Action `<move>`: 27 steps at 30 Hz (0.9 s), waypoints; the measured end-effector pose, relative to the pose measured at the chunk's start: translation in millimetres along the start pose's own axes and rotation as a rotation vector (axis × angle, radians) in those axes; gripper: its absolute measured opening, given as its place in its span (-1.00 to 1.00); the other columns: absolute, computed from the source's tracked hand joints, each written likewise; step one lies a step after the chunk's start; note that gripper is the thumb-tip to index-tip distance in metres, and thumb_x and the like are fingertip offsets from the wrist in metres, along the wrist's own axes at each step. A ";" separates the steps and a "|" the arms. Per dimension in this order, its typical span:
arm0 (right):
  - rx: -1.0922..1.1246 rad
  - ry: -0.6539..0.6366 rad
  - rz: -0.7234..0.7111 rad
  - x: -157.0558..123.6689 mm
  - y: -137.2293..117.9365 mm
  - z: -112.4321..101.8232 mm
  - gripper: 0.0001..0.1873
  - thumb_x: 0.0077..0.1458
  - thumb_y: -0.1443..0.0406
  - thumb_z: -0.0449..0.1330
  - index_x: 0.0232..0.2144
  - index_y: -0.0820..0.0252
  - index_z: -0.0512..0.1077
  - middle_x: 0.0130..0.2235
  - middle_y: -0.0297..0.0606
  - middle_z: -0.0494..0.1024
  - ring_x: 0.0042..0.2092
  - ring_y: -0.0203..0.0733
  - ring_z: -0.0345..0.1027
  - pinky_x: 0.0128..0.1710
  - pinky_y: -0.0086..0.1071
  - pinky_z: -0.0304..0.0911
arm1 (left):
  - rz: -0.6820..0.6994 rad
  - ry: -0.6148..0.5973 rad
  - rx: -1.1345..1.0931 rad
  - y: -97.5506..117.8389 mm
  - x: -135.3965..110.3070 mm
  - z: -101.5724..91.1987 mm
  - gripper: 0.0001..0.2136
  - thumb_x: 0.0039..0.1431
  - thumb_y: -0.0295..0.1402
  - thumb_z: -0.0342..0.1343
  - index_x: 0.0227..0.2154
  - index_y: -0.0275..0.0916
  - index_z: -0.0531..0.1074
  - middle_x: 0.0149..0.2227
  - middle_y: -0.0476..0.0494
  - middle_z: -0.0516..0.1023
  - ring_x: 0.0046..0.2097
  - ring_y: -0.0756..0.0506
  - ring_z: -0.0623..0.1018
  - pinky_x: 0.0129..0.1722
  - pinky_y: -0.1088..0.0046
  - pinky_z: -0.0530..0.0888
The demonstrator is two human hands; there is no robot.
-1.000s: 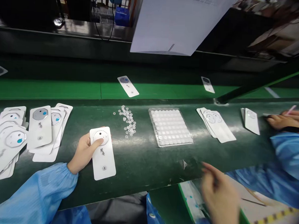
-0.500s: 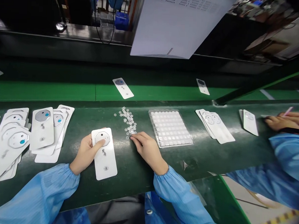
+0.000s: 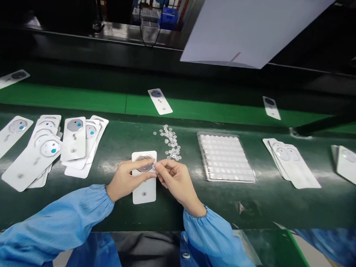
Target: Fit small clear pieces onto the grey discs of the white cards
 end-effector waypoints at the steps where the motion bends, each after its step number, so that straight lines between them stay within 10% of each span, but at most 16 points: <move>1: -0.007 -0.009 -0.003 0.3 0.4 1.6 -0.48 0.08 -0.14 0.35 -0.44 0.21 0.46 -0.63 -0.44 0.30 -0.60 -0.38 0.08 -0.64 -0.48 -0.03 | 0.005 0.003 -0.022 0.4 0.6 -0.5 -0.73 0.11 -0.29 0.40 -0.11 -0.18 0.69 -0.08 -0.16 0.70 -0.05 -0.23 0.68 0.06 0.29 0.58; 15: -0.244 -0.068 -0.059 3.0 -11.1 -8.1 -0.56 0.18 -0.05 0.30 -0.37 0.23 0.56 -0.54 -0.32 0.47 -0.56 -0.31 0.24 -0.60 -0.43 0.15 | -0.070 -0.006 -0.021 -6.1 1.1 -2.6 -0.74 0.18 -0.23 0.36 -0.09 -0.16 0.67 -0.09 -0.16 0.70 -0.07 -0.21 0.67 -0.01 0.33 0.57; 27: -0.516 0.126 -0.240 3.0 -9.1 5.0 -0.66 0.28 0.06 0.24 -0.36 0.17 0.59 -0.38 -0.25 0.65 -0.48 -0.25 0.39 -0.52 -0.40 0.23 | -0.254 -0.047 -0.275 1.2 -3.6 0.6 -0.05 0.19 -0.25 0.33 0.49 -0.07 -0.15 -0.08 -0.19 0.62 -0.21 -0.17 0.63 -0.09 0.27 0.61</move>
Point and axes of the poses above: each hand's wrist, its own x-axis towards the middle knuckle, its own z-axis out of the palm, y = z × x, the point moved 2 cm from there along x, towards the middle knuckle
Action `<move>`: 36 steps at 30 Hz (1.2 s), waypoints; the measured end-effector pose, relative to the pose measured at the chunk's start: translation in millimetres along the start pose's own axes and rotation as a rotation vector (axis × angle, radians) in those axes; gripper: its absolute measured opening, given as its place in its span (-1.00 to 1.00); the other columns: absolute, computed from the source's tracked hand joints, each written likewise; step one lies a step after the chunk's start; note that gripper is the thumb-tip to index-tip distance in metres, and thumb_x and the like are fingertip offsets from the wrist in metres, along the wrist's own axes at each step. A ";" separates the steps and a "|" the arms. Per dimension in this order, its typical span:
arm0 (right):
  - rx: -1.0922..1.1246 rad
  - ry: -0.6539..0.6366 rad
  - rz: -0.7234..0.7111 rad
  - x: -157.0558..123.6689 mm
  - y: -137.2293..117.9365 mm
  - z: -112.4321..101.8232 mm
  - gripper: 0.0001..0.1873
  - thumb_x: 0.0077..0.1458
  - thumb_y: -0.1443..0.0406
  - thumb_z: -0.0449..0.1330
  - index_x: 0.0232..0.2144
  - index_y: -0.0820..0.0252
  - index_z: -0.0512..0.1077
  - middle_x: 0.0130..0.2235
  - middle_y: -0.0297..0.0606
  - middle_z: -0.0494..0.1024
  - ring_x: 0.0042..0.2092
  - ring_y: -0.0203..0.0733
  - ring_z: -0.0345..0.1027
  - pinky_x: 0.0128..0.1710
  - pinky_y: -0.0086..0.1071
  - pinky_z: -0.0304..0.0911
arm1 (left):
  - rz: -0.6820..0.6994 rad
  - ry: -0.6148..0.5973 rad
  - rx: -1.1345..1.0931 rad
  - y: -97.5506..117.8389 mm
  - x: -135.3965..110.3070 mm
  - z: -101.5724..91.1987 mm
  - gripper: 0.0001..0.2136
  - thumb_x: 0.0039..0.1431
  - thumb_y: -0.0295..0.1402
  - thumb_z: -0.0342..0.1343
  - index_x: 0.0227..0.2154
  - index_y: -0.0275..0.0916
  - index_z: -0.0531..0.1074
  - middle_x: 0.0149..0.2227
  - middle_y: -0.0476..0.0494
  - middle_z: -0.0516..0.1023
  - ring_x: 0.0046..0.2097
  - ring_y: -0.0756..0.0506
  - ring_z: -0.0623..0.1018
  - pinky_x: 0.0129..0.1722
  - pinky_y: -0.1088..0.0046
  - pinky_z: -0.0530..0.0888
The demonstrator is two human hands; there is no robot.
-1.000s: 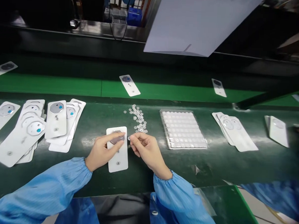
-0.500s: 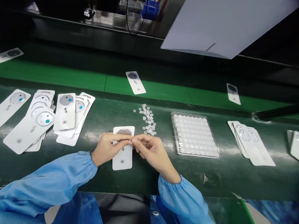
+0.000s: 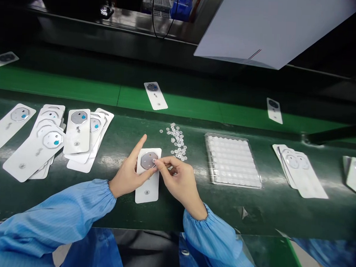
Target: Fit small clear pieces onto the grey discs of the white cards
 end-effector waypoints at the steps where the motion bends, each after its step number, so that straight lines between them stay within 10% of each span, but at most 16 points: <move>1: -0.007 0.005 -0.005 0.0 -0.9 0.1 -0.67 0.28 0.07 0.24 -0.36 0.17 0.59 -0.38 -0.26 0.66 -0.49 -0.25 0.39 -0.51 -0.40 0.24 | 0.005 0.002 0.002 0.2 -0.2 -0.1 -0.03 0.19 -0.25 0.33 0.50 -0.08 -0.18 -0.08 -0.19 0.62 -0.21 -0.16 0.63 -0.09 0.28 0.61; 14: 0.039 0.027 0.025 1.8 -4.2 4.7 -0.69 0.26 0.09 0.25 -0.40 0.17 0.58 -0.42 -0.27 0.63 -0.47 -0.27 0.38 -0.51 -0.41 0.23 | 0.053 -0.056 -0.131 -8.2 1.2 -2.5 0.09 0.25 -0.24 0.31 0.47 -0.05 -0.51 -0.24 -0.11 0.61 -0.34 -0.09 0.58 -0.30 0.39 0.57; 20: 0.179 -0.040 0.098 9.2 -5.8 -3.0 -0.63 0.03 0.04 0.44 -0.24 0.19 0.60 -0.32 -0.19 0.64 -0.35 -0.15 0.50 -0.56 -0.43 0.28 | 0.047 -0.039 -0.222 -5.4 -1.8 -4.2 0.03 0.22 -0.24 0.33 0.50 -0.11 -0.33 -0.33 -0.04 0.55 -0.39 -0.01 0.50 -0.35 0.52 0.51; 31: 0.426 -0.205 0.044 7.2 14.0 -0.8 -0.56 0.30 -0.05 0.20 -0.15 0.14 0.66 -0.25 -0.19 0.70 -0.28 -0.10 0.59 -0.26 -0.28 0.53 | -0.196 0.006 -0.311 -1.2 5.5 -2.2 -0.23 0.06 -0.19 0.44 0.29 -0.31 0.30 -0.31 -0.07 0.57 -0.35 0.00 0.53 -0.36 0.55 0.51; 36: 0.486 -0.022 0.007 -5.3 32.3 -5.5 -0.58 0.37 -0.02 0.15 -0.12 0.15 0.63 -0.24 -0.14 0.70 -0.34 -0.18 0.56 -0.41 -0.38 0.46 | -0.181 0.151 -0.277 17.1 37.7 -37.1 -0.31 0.00 -0.30 0.46 0.19 -0.32 0.33 -0.28 -0.16 0.60 -0.36 -0.10 0.60 -0.38 0.42 0.56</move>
Point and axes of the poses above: each hand's wrist, its own x-axis towards the middle knuckle, its own z-axis out of the palm, y = z × x, the point moved 2 cm from there along x, towards the middle knuckle
